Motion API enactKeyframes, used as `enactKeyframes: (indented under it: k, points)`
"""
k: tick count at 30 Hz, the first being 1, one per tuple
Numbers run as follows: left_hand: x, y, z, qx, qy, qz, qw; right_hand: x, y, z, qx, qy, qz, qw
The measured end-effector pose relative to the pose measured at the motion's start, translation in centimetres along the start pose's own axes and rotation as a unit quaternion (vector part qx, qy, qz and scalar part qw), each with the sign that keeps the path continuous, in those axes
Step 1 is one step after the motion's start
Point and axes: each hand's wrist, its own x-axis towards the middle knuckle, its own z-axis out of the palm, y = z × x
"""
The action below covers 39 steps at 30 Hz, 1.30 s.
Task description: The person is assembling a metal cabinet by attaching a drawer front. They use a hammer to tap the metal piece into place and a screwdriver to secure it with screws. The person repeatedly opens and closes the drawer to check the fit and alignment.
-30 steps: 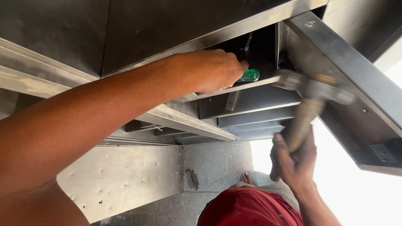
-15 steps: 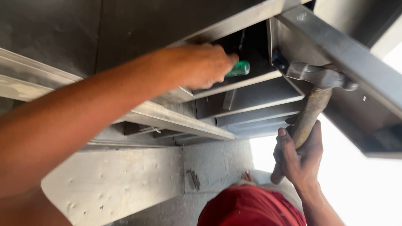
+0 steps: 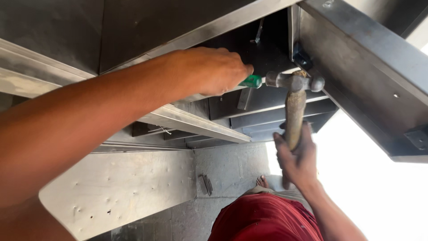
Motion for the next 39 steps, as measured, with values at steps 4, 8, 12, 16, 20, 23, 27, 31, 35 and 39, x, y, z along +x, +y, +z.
enactKeyframes:
  k: [4, 8, 12, 16, 20, 23, 27, 31, 35, 39]
  points:
    - [0.1, 0.1, 0.1, -0.016, -0.017, -0.015, 1.0, -1.0, 0.7, -1.1, 0.113, 0.083, -0.128, 0.982]
    - [0.1, 0.0, -0.1, -0.015, -0.02, -0.029, 0.999, -0.3, 1.7, 0.6, 0.047, 0.2, -0.296, 0.933]
    - [0.0, -0.2, 0.0, -0.009, -0.026, -0.046, 0.999, 1.9, 3.0, 2.7, 0.019, -0.014, -0.099, 0.995]
    - [-0.1, -1.0, 0.6, -0.044, 0.028, -0.025, 0.998, 1.7, 3.8, 0.9, 0.059, 0.065, -0.156, 0.984]
    - [0.5, -2.4, 2.0, -0.042, 0.105, -0.012, 0.993, 1.1, 4.2, 0.1, 0.106, 0.094, -0.211, 0.967]
    - [1.7, -3.0, 3.7, -0.036, 0.154, -0.025, 0.987, 1.2, 4.5, 0.8, 0.062, 0.066, -0.178, 0.98]
    - [4.2, -3.6, 5.1, -0.005, 0.199, -0.085, 0.976, 1.6, 5.0, 1.4, 0.002, 0.018, -0.116, 0.993]
    - [4.9, -3.5, 5.4, -0.028, 0.24, -0.044, 0.969, 1.7, 5.1, 1.4, -0.025, -0.008, -0.07, 0.997]
    - [2.7, -3.3, 5.3, -0.061, 0.185, -0.032, 0.98, 1.7, 5.0, 1.1, -0.031, -0.004, -0.074, 0.997]
    - [1.8, -3.5, 5.2, -0.089, 0.255, -0.015, 0.963, 1.9, 5.6, 0.5, -0.03, -0.009, -0.05, 0.998]
